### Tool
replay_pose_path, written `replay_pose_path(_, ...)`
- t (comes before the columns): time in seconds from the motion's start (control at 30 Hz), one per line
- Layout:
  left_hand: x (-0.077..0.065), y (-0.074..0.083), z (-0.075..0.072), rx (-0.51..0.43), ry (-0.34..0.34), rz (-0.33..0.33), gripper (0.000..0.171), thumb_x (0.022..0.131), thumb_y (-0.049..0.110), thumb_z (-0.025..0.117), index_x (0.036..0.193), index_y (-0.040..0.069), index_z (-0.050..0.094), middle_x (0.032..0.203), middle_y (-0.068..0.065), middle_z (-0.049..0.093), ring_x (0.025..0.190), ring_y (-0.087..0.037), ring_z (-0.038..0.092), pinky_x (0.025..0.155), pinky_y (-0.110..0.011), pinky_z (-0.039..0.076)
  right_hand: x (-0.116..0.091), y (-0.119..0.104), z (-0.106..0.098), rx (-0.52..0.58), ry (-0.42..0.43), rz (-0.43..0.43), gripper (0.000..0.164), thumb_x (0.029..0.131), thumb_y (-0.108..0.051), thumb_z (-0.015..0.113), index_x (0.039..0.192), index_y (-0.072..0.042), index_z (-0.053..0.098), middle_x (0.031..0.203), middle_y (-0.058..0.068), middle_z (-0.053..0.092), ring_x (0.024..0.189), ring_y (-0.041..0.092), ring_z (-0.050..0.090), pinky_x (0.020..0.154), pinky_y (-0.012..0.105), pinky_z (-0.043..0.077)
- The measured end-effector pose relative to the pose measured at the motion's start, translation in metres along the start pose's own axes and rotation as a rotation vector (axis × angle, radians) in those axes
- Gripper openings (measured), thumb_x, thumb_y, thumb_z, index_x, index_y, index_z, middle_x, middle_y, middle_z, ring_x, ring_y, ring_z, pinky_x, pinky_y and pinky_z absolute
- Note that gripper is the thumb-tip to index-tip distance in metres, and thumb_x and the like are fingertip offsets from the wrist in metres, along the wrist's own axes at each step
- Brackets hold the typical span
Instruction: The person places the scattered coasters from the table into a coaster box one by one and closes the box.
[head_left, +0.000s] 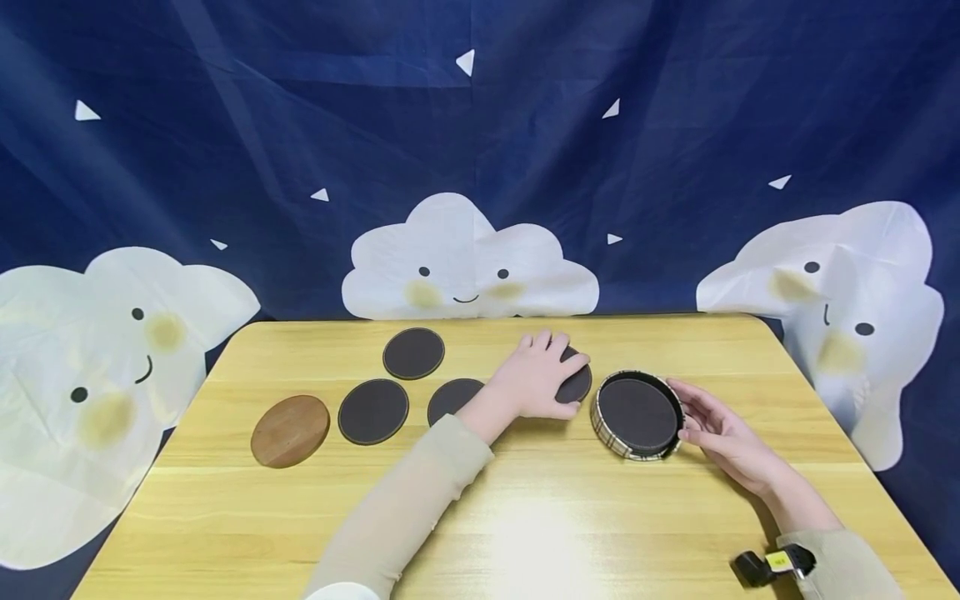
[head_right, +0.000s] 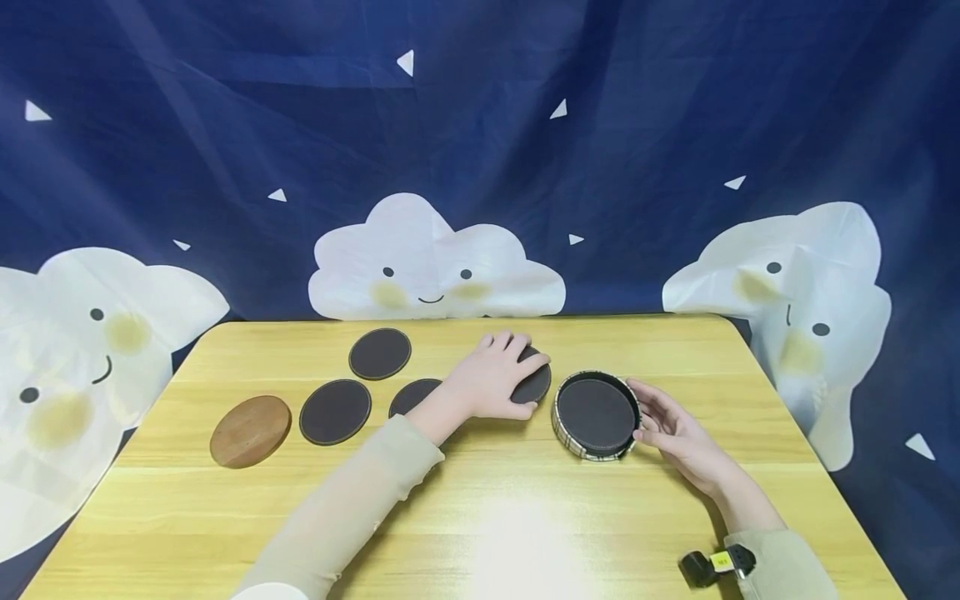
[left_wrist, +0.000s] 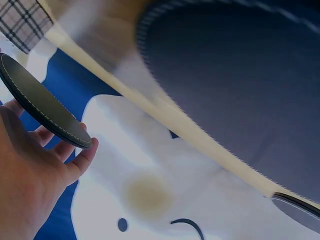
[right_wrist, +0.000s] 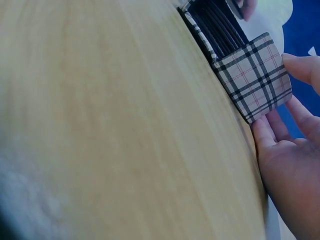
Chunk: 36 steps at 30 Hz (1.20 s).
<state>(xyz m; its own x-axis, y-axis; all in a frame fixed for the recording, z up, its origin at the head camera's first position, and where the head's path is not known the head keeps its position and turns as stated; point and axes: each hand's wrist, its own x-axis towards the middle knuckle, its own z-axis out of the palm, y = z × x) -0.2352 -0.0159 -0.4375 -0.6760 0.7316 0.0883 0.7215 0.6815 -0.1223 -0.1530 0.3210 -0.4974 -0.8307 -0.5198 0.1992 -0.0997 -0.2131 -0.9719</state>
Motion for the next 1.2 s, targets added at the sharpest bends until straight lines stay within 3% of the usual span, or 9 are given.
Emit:
replay_pose_path(0.43, 0.016, 0.034, -0.014, 0.049, 0.003, 0.064, 0.075, 0.09, 0.071, 0.058, 0.156, 0.037, 0.046, 0.147, -0.004, 0.047, 0.131, -0.026, 0.047, 0.105, -0.045, 0.043, 0.001, 0.001, -0.002, -0.011, 0.0, 0.011, 0.07, 0.101, 0.02, 0.041, 0.166, -0.004, 0.028, 0.157, -0.009, 0.052, 0.139, -0.001, 0.054, 0.111, 0.014, 0.045)
replay_pose_path(1.2, 0.04, 0.087, -0.008, 0.145, -0.044, 0.146, 0.078, 0.091, 0.08, 0.049, 0.158, 0.041, 0.04, 0.154, 0.001, 0.043, 0.137, -0.02, 0.043, 0.109, -0.038, 0.04, 0.001, -0.002, 0.0, -0.02, -0.012, 0.007, 0.071, 0.101, 0.02, 0.04, 0.166, -0.006, 0.029, 0.156, -0.013, 0.053, 0.139, -0.002, 0.054, 0.112, 0.014, 0.044)
